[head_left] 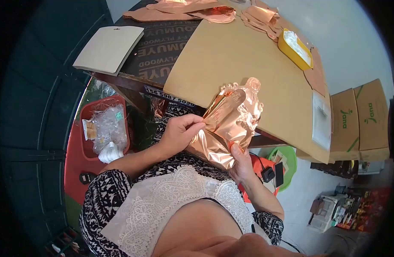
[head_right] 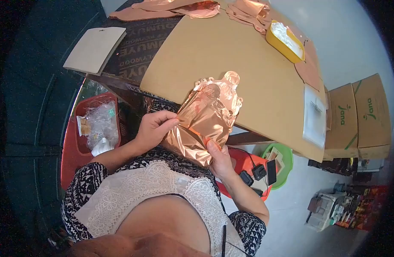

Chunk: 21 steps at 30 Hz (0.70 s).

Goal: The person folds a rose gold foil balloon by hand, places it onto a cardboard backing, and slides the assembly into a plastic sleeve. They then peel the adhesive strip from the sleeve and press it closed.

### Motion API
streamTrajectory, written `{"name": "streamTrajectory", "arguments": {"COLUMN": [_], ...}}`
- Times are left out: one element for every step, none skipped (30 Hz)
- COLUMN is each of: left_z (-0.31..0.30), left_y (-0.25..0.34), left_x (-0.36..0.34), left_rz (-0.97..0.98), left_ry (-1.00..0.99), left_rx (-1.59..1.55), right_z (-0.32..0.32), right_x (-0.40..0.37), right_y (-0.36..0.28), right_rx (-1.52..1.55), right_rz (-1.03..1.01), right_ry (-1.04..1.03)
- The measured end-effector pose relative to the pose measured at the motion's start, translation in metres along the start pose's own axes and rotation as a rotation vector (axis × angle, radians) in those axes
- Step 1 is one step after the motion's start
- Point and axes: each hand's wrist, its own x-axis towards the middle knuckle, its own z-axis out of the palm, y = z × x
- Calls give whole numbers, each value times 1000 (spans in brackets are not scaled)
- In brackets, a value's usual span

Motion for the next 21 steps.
{"name": "streamTrajectory", "arguments": {"left_z": [1,2,2,2,2,2,2,3,3,3,3,3,3,4,5,6,7,8,9,10,11], "left_y": [0,-1,-2,-4,-4,-5,-6,-7,-9,-11,-12,-12,-12,-11,-11,-11,-11,-11,-13,-13,-13], "left_x": [-1,-1,-2,-2,-2,-2,-2,-1,-1,-1,-1,-2,-2,-3,-3,-4,-4,-5,-6,-7,-7], "left_rz": [6,12,2,-8,-19,-26,-33,-40,-24,-8,7,-9,-27,-44,-40,-36,-32,-33,-34,-35,-36], "left_ry": [10,21,26,30,34,28,23,18,20,23,26,27,29,30,47,64,80,86,93,99,103], "left_rx": [-10,-20,-19,-18,-16,-27,-37,-48,-43,-39,-34,-53,-71,-90,-107,-125,-142,-168,-194,-219,-243], "right_z": [0,0,0,-1,1,4,5,5,4,4,4,4,4,5,6,7,8,8,8,8,7], "right_x": [0,-1,-1,-1,-1,-2,-2,-2,-1,-1,-1,-1,-1,-2,-2,-2,-2,-2,-2,-2,-2], "right_y": [0,0,1,1,0,-2,-3,-2,-2,-2,-2,-2,-2,-2,-3,-3,-3,-3,-2,-2,-2], "right_rx": [-7,2,10,19,22,23,25,20,15,11,12,13,15,21,28,35,51,66,80,83,86], "right_rz": [3,8,12,16,22,28,33,35,37,39,41,44,47,46,45,45,53,61,70,77,85], "right_ry": [2,-1,-4,-7,-8,-9,-12,-11,-11,-10,-8,-5,-2,-5,-8,-11,-12,-13,-13,-11,-10]}}
